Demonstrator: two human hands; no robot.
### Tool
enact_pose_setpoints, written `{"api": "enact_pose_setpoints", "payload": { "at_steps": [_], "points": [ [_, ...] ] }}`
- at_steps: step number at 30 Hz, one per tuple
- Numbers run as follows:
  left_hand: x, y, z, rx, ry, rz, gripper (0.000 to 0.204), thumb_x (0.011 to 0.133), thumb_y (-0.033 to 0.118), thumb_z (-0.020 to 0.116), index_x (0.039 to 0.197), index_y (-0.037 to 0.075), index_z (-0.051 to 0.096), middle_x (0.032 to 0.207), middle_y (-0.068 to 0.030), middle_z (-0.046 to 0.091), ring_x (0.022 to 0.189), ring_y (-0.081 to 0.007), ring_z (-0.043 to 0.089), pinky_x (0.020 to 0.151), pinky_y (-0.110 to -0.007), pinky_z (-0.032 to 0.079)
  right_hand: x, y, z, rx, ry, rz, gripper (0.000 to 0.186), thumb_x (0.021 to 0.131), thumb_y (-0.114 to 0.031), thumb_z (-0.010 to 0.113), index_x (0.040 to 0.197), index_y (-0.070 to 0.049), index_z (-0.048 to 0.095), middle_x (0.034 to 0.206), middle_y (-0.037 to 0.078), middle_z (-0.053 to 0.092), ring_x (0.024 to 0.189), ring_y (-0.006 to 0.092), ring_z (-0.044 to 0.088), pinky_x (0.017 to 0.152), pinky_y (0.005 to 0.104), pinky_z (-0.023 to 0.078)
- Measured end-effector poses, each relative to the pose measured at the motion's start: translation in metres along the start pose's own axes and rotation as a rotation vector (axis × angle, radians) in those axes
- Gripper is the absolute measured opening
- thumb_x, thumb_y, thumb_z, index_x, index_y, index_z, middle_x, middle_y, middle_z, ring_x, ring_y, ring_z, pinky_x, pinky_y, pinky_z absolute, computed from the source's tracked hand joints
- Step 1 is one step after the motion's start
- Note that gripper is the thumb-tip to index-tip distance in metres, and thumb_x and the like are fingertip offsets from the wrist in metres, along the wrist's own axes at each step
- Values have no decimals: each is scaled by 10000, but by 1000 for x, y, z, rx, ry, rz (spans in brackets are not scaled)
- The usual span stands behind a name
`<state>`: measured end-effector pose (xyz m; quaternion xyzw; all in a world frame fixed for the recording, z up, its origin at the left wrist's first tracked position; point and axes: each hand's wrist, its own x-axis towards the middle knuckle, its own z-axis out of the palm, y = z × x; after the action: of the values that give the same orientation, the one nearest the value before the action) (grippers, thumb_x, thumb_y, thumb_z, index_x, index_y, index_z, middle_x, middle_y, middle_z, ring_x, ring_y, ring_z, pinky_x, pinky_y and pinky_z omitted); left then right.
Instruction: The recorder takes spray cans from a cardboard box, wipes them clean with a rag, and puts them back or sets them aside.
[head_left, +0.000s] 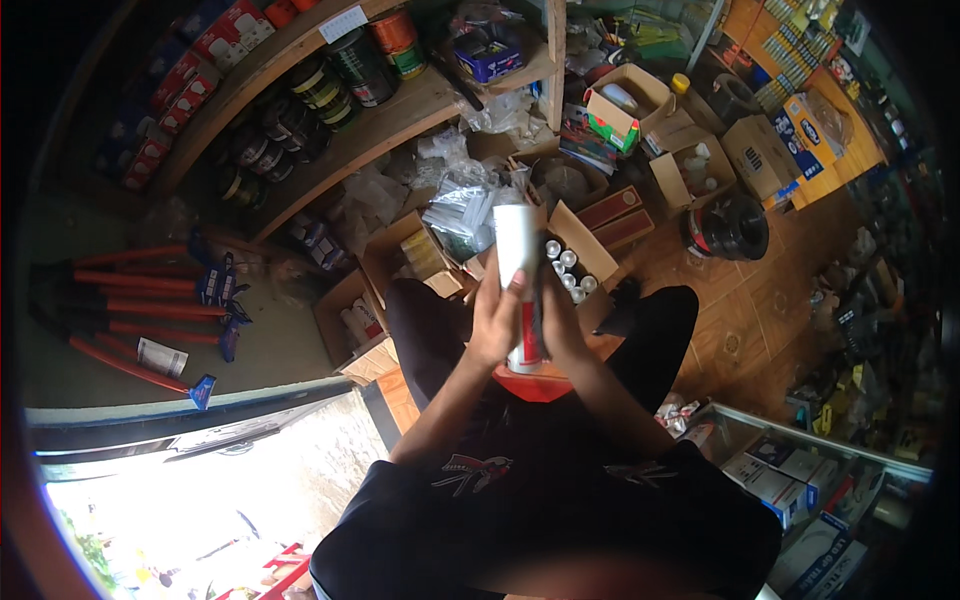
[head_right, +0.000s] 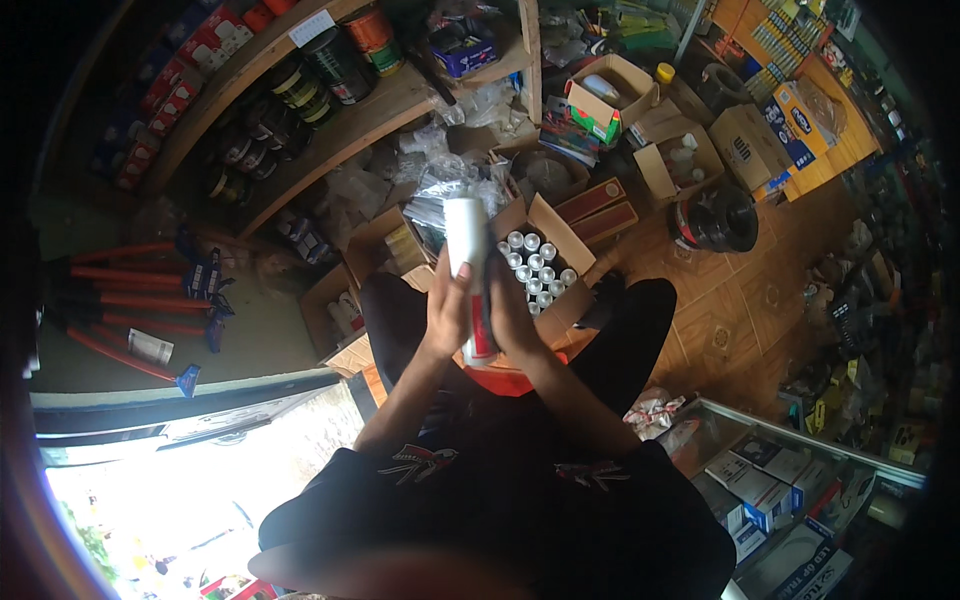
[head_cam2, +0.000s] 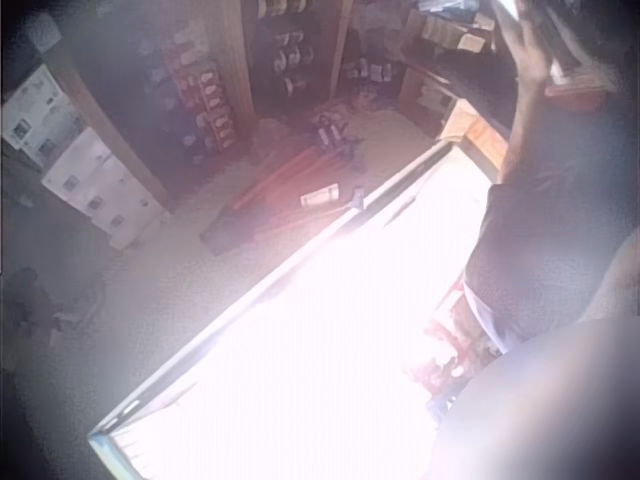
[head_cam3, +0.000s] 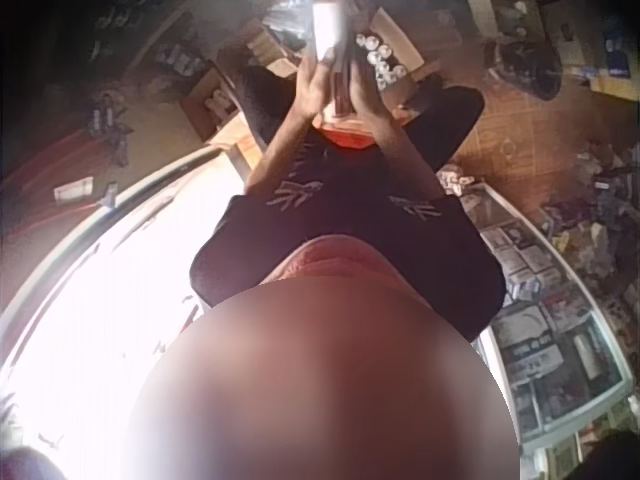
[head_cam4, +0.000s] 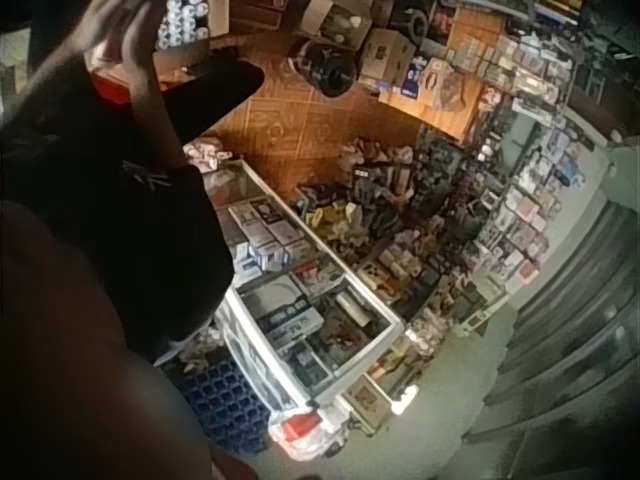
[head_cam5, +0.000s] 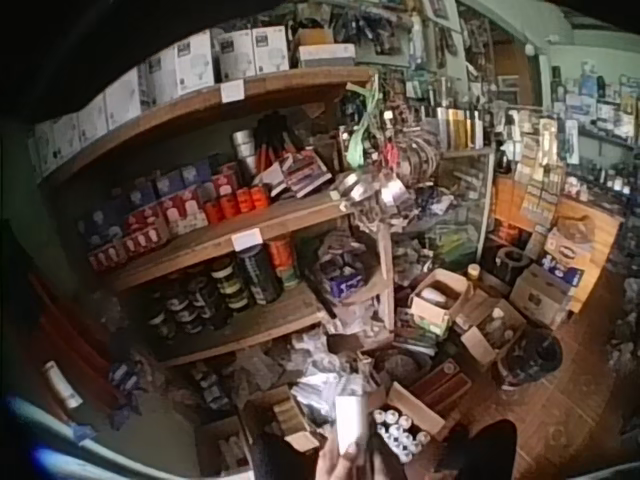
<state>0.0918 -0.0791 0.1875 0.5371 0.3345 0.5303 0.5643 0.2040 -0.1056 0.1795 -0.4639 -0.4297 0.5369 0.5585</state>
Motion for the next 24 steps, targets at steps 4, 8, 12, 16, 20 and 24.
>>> {"api": "enact_pose_setpoints", "payload": {
  "at_steps": [4,8,12,16,20,24],
  "points": [
    [6,0,-8,716,-151,164,700,946,318,702,1473,-69,452,1499,-313,474,1470,-416,393,1231,-512,226,2,45,-13,183,132,173,584,1132,-473,257,1413,-16,488,1235,117,621,1135,224,616,984,361,495],
    [25,-19,-13,384,120,137,502,999,325,654,1345,-19,538,1148,-144,633,1053,-251,614,956,-404,489,-9,22,-4,-158,-2,-71,408,1132,-297,397,1314,37,545,1178,199,634,1084,282,627,929,401,492],
    [47,-42,-18,73,428,28,506,1035,323,616,1404,5,482,1171,-88,593,1022,-163,571,899,-329,475,-3,5,-15,10,-82,245,395,1129,-340,459,1086,-1,657,877,49,653,814,119,595,769,320,485],
    [77,-58,-29,-313,425,0,391,1021,254,655,1312,47,494,1028,-49,560,925,-143,581,799,-327,523,-5,60,-82,46,63,161,352,1076,-330,593,1108,4,699,922,15,688,804,67,638,731,231,509],
    [81,-90,-46,-143,188,-193,503,960,32,694,1362,56,393,1161,-155,626,1047,-251,684,890,-403,592,-7,33,-156,129,381,259,295,1074,-289,591,1112,-19,704,930,4,673,817,63,600,737,239,488],
    [94,-169,-13,75,95,-265,602,875,26,781,1332,41,389,1108,-149,638,978,-232,677,819,-368,590,-20,34,-239,-260,577,144,298,1077,-288,572,1104,-16,691,988,24,678,907,90,618,806,256,505]
  ]
}}
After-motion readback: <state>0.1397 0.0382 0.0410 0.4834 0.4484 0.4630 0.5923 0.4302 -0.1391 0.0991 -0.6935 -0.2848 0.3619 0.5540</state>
